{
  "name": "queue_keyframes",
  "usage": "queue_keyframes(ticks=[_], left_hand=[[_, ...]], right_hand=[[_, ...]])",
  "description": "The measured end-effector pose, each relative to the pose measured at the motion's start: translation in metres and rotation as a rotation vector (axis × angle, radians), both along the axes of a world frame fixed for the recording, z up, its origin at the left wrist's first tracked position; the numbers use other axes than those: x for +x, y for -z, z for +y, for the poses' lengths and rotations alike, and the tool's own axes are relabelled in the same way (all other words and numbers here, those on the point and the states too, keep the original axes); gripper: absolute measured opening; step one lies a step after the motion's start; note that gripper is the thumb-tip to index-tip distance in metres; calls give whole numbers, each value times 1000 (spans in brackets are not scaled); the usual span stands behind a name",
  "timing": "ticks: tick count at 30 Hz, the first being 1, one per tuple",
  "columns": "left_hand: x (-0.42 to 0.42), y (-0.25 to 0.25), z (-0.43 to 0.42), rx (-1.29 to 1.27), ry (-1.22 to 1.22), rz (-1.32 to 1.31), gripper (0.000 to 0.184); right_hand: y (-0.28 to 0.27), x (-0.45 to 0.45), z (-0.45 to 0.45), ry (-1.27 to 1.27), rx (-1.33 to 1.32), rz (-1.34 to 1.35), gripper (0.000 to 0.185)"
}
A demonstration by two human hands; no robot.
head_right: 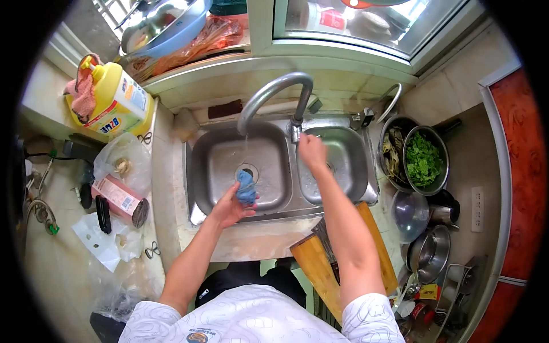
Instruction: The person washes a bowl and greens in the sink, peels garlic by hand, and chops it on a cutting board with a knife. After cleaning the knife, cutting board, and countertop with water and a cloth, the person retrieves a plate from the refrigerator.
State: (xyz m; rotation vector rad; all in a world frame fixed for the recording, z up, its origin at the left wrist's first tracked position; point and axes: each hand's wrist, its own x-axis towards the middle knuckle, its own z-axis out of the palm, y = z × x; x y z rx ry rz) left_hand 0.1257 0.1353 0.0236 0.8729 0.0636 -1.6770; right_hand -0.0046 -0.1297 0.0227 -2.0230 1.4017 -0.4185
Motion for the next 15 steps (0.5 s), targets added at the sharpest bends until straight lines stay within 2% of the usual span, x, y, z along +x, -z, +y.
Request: queue_keyframes(ticks=[2, 4, 6, 7, 8, 9, 10, 11, 12, 14, 15], left_hand=[[-7, -13, -7, -4, -10, -129, 44], [-14, -30, -12, -16, -29, -179, 41], [-21, -26, -17, 87, -75, -481, 38], [-20, -15, -18, 134, -65, -681, 30], [-22, -20, -16, 130, -59, -687, 30], [-23, -24, -14, 65, -89, -884, 26], [-24, -28, -11, -3, -119, -1082, 26], [-26, -48, -9, 32, -151, -1259, 26], [-25, -50, -9, 28, -141, -1264, 26], [-20, -53, -6, -105, -258, -1153, 26], [-23, -54, -6, -121, -300, -1239, 22]], right_hand=[[-20, 2, 53, -142, 238, -103, 44], [-37, -4, 111, -305, 408, -371, 44], [-61, -10, 139, -377, 444, -272, 41], [-61, -14, 141, -368, 440, -282, 41], [-61, -19, 143, -288, 628, -465, 34], [-61, -24, 143, -206, 815, -648, 29], [-60, -30, 141, -204, 813, -658, 29], [-60, -38, 138, -198, 767, -595, 28], [-62, -45, 136, -190, 721, -530, 28], [-64, -55, 140, -159, 702, -588, 28], [-66, -56, 144, -158, 712, -648, 27]])
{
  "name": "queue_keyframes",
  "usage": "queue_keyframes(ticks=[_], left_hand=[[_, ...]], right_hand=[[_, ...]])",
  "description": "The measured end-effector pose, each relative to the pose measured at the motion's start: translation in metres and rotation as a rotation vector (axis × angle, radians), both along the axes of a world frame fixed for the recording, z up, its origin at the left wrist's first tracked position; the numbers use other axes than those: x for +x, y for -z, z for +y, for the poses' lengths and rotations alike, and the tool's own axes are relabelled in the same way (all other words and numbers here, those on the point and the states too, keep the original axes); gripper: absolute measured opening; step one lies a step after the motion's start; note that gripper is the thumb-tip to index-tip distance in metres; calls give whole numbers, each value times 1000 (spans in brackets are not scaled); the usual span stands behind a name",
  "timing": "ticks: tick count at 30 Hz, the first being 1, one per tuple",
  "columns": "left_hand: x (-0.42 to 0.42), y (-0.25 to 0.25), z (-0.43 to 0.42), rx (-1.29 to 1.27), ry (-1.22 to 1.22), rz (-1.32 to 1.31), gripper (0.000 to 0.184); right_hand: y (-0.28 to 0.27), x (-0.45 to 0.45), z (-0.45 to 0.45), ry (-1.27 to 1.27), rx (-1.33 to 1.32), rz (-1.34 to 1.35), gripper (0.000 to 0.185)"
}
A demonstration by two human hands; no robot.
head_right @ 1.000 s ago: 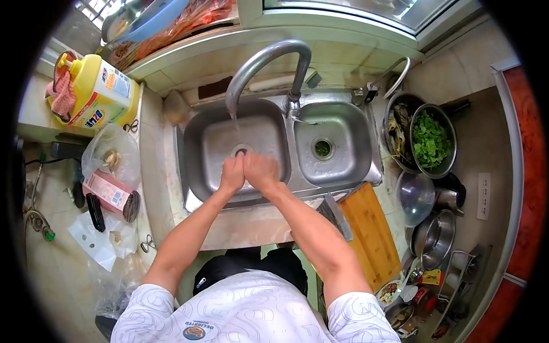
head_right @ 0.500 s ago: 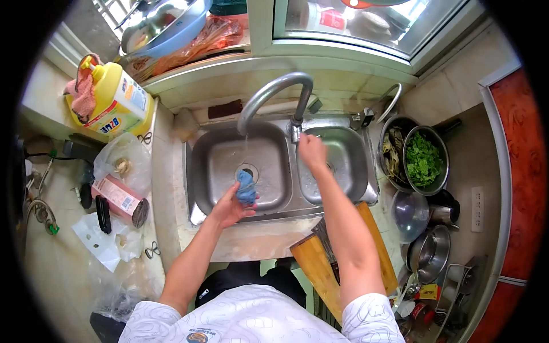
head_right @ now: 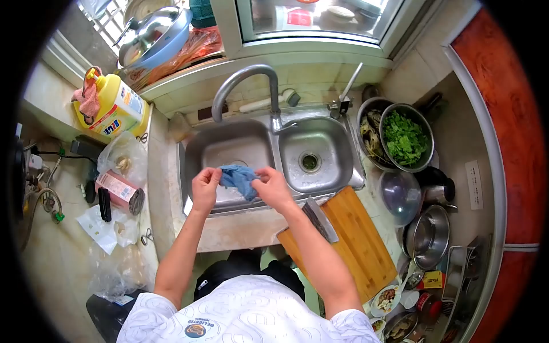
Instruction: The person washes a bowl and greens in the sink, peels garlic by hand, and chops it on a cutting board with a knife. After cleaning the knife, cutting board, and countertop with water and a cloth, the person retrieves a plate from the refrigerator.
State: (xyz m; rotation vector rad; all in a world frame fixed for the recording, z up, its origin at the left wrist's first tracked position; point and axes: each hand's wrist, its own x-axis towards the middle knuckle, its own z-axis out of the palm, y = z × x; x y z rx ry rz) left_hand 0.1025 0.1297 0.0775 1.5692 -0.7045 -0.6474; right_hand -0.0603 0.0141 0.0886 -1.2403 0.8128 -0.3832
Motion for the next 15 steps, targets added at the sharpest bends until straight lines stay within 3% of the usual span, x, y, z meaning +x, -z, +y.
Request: queue_keyframes(ticks=[2, 3, 4, 5, 7, 9, 11, 12, 14, 15], left_hand=[[-1, -14, 1, -82, -22, 38, 21], [-5, -25, -1, -162, -51, 86, 21], [-12, -34, -4, -165, -51, 470, 22], [-23, -45, -10, -192, -29, 464, 25], [-26, -52, -11, -39, -7, 134, 27], [-18, -64, -9, 15, 101, 78, 29], [-19, -97, -7, 110, 230, 0, 22], [-16, -109, -6, 143, 297, -98, 19], [0, -120, 6, 259, 357, -293, 20], [10, -123, 10, 333, 355, -392, 23]], right_hand=[[-2, 1, 3, 33, 14, -60, 26], [2, 2, 1, 29, -121, 24, 29], [6, 1, 1, 21, -254, 117, 32], [9, -3, 7, 14, -381, 220, 36], [3, 0, 24, 217, -586, -20, 35], [-27, 2, 36, 256, -468, -262, 28], [-41, -9, 34, -149, -351, -184, 22], [-38, -9, 30, -136, -348, -183, 22], [-34, -6, 29, 26, -789, -106, 18], [-42, -6, 29, 33, -789, -108, 18]])
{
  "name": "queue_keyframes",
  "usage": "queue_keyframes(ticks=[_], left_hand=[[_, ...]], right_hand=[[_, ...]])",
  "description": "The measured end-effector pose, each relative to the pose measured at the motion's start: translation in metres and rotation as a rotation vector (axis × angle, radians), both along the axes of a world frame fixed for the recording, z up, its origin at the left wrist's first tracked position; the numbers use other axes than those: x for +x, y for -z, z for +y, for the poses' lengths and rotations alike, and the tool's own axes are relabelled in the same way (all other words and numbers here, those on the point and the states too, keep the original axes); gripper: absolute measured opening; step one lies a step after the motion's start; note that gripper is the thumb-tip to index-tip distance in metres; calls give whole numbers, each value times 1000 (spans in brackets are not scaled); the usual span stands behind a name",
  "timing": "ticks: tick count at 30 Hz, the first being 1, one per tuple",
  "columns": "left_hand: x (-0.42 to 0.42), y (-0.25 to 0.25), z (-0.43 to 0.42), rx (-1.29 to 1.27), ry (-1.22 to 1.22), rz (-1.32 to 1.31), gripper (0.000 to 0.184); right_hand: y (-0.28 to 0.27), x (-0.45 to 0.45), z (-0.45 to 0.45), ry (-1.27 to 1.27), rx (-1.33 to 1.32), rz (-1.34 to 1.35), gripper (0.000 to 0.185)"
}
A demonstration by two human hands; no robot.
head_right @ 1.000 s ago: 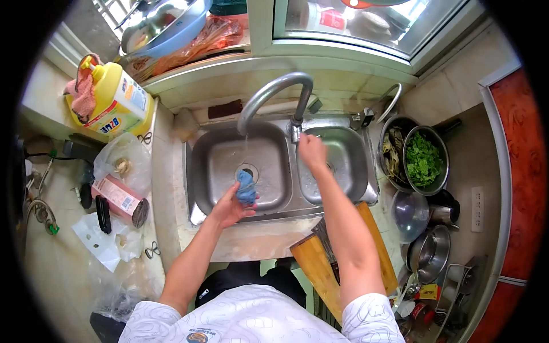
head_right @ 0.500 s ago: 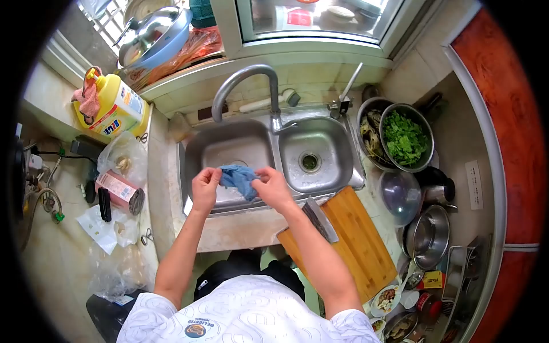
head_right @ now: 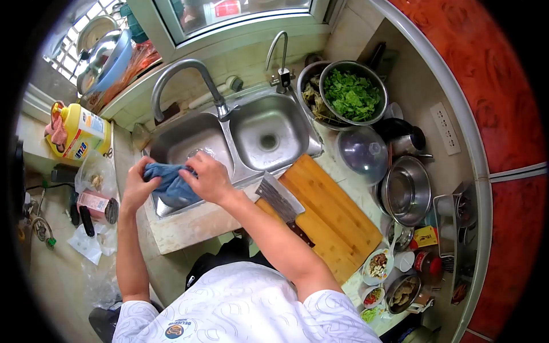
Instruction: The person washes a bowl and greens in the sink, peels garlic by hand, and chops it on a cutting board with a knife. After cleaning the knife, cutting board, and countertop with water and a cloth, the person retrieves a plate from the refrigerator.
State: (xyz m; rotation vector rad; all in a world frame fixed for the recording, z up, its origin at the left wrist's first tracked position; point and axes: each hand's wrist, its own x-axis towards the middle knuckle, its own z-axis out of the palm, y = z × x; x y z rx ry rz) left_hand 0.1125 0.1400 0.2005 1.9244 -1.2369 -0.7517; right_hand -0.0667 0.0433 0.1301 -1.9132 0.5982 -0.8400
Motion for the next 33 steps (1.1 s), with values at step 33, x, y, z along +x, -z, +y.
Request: queue_keyframes(ticks=[33], left_hand=[[-144, 137, -12, -97, -255, 904, 27]], right_hand=[[4, -125, 70, 271, -118, 643, 28]])
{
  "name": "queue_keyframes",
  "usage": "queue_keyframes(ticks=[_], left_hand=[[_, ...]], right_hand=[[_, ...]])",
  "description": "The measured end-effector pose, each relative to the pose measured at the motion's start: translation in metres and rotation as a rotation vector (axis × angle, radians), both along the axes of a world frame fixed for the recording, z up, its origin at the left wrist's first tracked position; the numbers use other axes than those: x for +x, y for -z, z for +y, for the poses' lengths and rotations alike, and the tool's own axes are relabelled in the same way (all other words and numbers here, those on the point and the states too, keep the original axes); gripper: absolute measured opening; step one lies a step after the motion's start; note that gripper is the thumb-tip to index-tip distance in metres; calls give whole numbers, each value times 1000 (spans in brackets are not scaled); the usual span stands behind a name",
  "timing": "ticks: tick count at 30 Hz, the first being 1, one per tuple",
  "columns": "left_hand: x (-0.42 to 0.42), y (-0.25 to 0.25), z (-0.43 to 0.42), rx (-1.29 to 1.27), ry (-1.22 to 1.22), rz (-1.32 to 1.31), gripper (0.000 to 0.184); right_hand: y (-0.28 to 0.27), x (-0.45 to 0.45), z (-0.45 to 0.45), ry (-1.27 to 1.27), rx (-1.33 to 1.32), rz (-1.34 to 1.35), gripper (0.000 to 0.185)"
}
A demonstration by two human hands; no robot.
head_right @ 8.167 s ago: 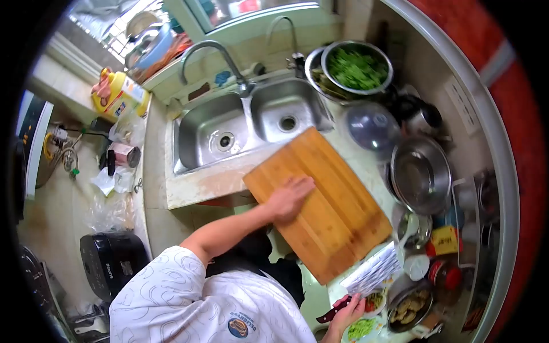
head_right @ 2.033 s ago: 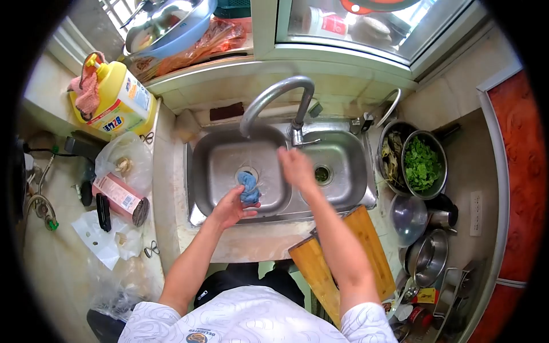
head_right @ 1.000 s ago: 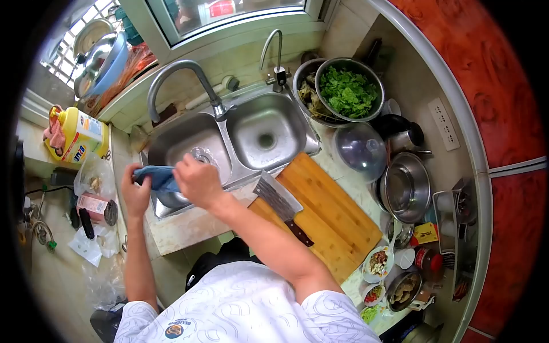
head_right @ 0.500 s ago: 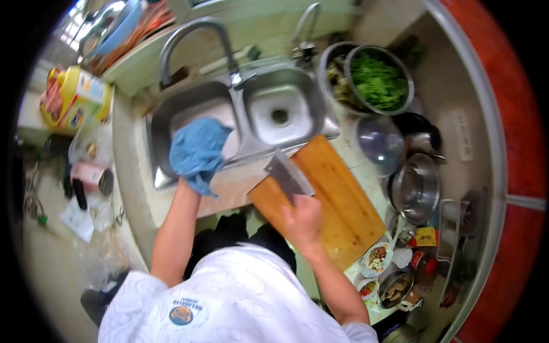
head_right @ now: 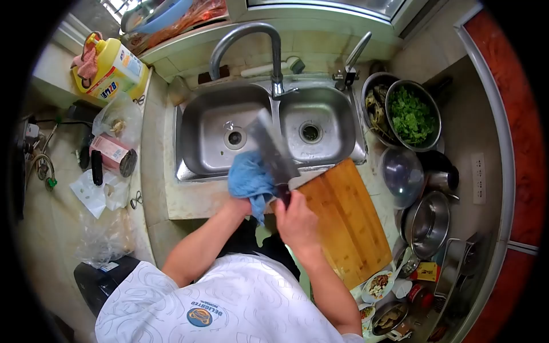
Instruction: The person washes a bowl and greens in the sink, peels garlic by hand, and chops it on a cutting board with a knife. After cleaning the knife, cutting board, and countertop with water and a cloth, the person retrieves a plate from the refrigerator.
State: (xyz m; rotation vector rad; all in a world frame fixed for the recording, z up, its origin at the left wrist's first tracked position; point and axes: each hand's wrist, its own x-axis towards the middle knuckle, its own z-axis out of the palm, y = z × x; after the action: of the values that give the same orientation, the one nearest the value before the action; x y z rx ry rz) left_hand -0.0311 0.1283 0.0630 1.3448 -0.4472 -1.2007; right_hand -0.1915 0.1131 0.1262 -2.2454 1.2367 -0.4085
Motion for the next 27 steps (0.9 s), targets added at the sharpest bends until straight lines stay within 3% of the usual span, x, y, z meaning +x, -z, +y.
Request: queue_keyframes(ticks=[1, 3, 5, 7, 10, 13, 15, 16, 17, 18, 19, 21, 23, 25, 26, 27], left_hand=[[-1, -2, -5, -12, -3, -6, 27], [-2, -5, -14, -408, -248, 783, 25], [9, -1, -17, -356, -288, 898, 29], [18, -3, -18, -461, -267, 993, 35], [37, 21, -23, -489, -321, 782, 42], [67, 13, -25, -564, -260, 853, 45], [64, 11, -23, -569, -227, 735, 36], [54, 10, -23, -490, -221, 836, 36], [44, 8, -22, -409, -215, 937, 36], [34, 4, -19, -507, 9, 447, 38], [26, 0, -19, -508, 11, 444, 38], [16, -11, -19, -705, 41, 720, 36], [21, -9, -16, -668, -5, 848, 34], [37, -26, -16, -450, 80, -361, 37], [44, -25, -14, -445, 83, -364, 37], [52, -23, -11, -556, 15, 153, 38]], right_hand=[[4, 9, 1, -68, -41, 43, 27], [0, 11, 7, -142, -22, 169, 26], [6, 9, 14, -137, 95, 194, 24], [4, -1, 14, -154, 117, 218, 24], [-9, -23, 13, -159, 65, 224, 26], [-38, -53, 9, 30, 269, 13, 28], [-38, -55, 1, 204, 673, -194, 27], [-37, -52, -4, 205, 671, -196, 27], [-42, -39, -15, 219, 1044, -513, 28], [-46, -28, -25, 224, 1409, -839, 29], [-32, -20, -30, 171, 1571, -917, 33], [-4, -11, -32, 120, 1821, -981, 34], [8, -15, -26, 173, 1868, -977, 34], [11, -28, -21, 207, 1791, -856, 34], [11, -39, -19, 191, 1771, -822, 33], [10, -53, -17, 205, 1743, -773, 32]])
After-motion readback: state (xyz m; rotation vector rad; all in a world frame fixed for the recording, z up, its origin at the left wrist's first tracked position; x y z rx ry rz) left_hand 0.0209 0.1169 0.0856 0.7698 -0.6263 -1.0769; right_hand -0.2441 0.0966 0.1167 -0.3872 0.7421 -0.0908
